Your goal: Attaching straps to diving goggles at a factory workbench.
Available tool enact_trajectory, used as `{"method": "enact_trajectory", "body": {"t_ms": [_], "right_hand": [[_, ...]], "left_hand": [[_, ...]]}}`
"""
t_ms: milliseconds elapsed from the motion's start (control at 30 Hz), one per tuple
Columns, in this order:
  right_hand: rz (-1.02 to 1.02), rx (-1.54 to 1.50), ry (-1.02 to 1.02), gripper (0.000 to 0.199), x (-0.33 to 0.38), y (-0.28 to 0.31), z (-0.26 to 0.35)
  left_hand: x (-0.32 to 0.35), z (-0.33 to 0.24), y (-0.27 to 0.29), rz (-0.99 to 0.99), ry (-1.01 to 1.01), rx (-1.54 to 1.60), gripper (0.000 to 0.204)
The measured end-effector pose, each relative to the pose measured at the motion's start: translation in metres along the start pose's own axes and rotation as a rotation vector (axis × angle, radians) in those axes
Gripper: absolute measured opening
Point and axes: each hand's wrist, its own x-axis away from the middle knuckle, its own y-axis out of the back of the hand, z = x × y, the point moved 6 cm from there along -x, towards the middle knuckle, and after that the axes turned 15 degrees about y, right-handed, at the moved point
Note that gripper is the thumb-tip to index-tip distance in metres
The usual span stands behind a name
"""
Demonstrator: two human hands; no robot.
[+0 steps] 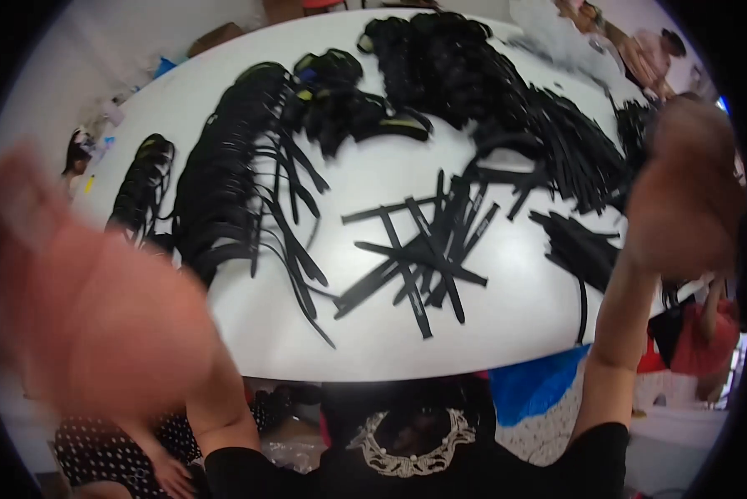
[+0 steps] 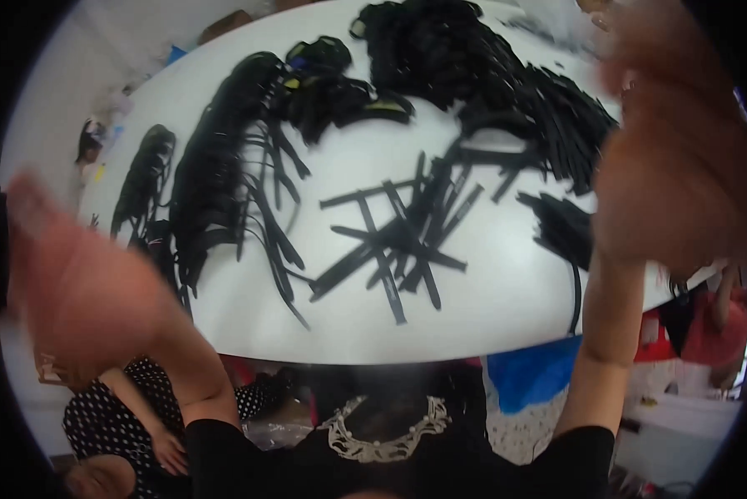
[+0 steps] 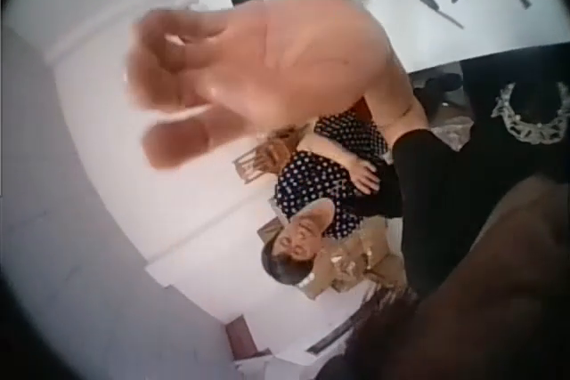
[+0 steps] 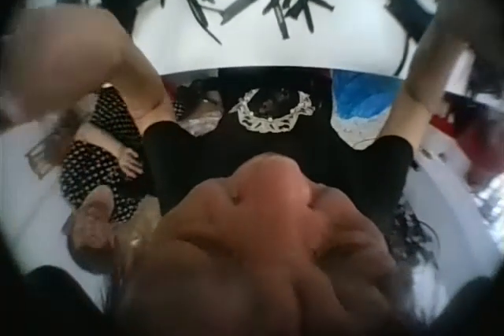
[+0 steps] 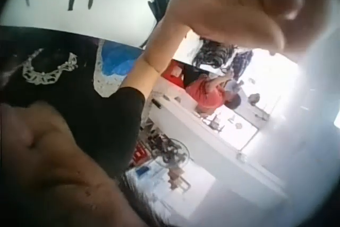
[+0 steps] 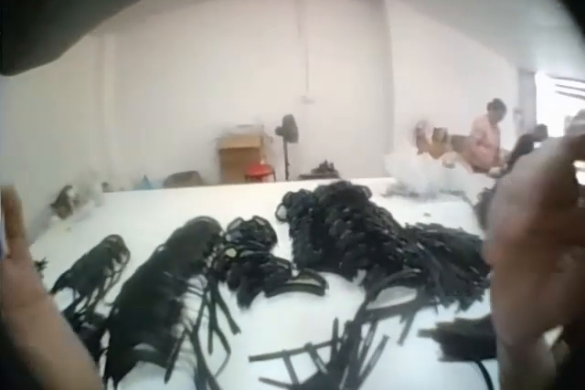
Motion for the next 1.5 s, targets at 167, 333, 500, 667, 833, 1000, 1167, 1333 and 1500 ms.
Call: {"method": "enact_trajectory", "body": {"t_ms": [167, 333, 500, 667, 833, 1000, 1167, 1333, 1500], "right_hand": [[0.509, 0.297, -0.856, 0.032, 0.155, -0.090, -0.072], [0.694, 0.363, -0.829, 0.036, 0.232, -0.119, -0.171], [0.562, 0.332, -0.914, 0.033, 0.293, -0.126, -0.173], [0.461, 0.276, -1.001, 0.026, 0.297, -0.130, -0.159], [0.480, 0.080, -0.993, 0.029, 0.264, -0.182, -0.165], [0.456, 0.310, -0.796, 0.044, 0.233, -0.202, -0.250], [0.692, 0.454, -0.758, 0.082, 0.259, -0.260, -0.390], [1.045, 0.371, -0.937, 0.121, 0.297, -0.312, -0.454], [1.164, 0.133, -0.912, 0.104, 0.304, -0.330, -0.464]], "left_hand": [[0.079, 0.113, -0.050, 0.052, 0.982, -0.079, 0.030], [0.155, 0.207, -0.069, 0.310, 1.597, 0.190, 0.045], [0.221, 0.191, -0.086, 0.548, 1.807, 0.313, 0.053], [0.256, 0.187, -0.106, 0.613, 1.942, 0.422, 0.056], [0.262, 0.218, -0.107, 0.347, 2.054, 0.670, 0.064], [0.247, 0.244, -0.091, 0.203, 2.110, 0.707, 0.094], [0.249, 0.233, -0.081, 0.223, 2.143, 0.715, 0.087], [0.248, 0.219, -0.076, 0.243, 2.163, 0.633, 0.089], [0.243, 0.247, -0.073, 0.198, 2.122, 0.604, 0.094]]}}
